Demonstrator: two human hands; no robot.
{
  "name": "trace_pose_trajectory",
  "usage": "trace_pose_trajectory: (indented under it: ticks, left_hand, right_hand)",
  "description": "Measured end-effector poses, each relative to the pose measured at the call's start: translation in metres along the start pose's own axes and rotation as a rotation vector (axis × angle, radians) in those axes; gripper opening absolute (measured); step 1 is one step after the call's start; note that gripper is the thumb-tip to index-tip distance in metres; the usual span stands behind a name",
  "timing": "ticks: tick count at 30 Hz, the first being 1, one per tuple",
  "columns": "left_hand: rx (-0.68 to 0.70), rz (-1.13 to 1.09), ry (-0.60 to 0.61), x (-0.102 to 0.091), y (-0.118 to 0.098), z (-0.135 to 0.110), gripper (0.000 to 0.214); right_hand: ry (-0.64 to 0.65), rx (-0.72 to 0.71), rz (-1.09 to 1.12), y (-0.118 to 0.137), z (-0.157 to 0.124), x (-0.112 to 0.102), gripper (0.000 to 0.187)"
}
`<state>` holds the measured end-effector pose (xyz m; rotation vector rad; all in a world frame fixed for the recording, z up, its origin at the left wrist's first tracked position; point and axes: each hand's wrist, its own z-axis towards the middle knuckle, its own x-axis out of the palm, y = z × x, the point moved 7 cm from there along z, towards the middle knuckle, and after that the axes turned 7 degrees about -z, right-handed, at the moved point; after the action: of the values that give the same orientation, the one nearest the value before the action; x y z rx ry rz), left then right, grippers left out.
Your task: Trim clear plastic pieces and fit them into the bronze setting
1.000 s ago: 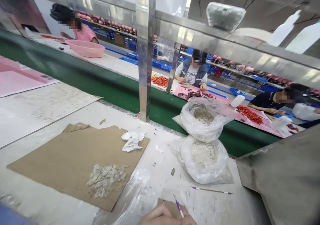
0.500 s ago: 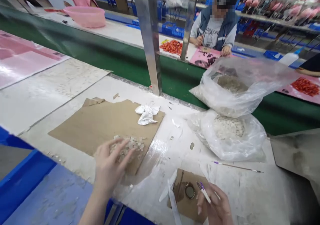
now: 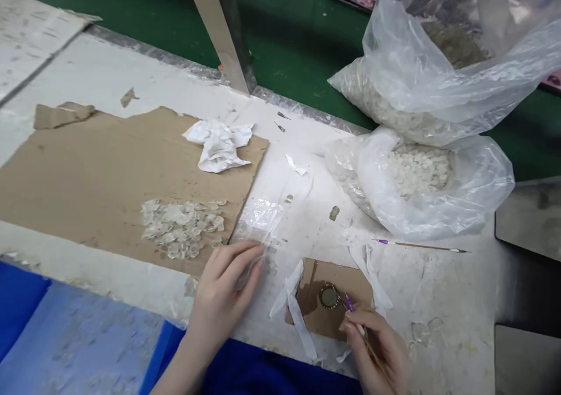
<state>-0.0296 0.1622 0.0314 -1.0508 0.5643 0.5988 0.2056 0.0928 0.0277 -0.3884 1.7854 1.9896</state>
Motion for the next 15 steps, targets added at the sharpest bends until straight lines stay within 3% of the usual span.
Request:
trace_pose_trajectory:
  ticks: [8, 15]
  left_hand:
    - [-0.106, -0.096, 0.056, 0.016, 0.016, 0.0, 0.013]
    - [-0.214, -0.252, -0.034, 0.0, 0.005, -0.004, 0.012]
  right_hand:
    - [0.063, -0.151, -0.084, 0.015, 0.01, 0.004, 0.017]
    - [0.105, -0.327, -0.173, 0.022, 0.006, 0.01, 0.023]
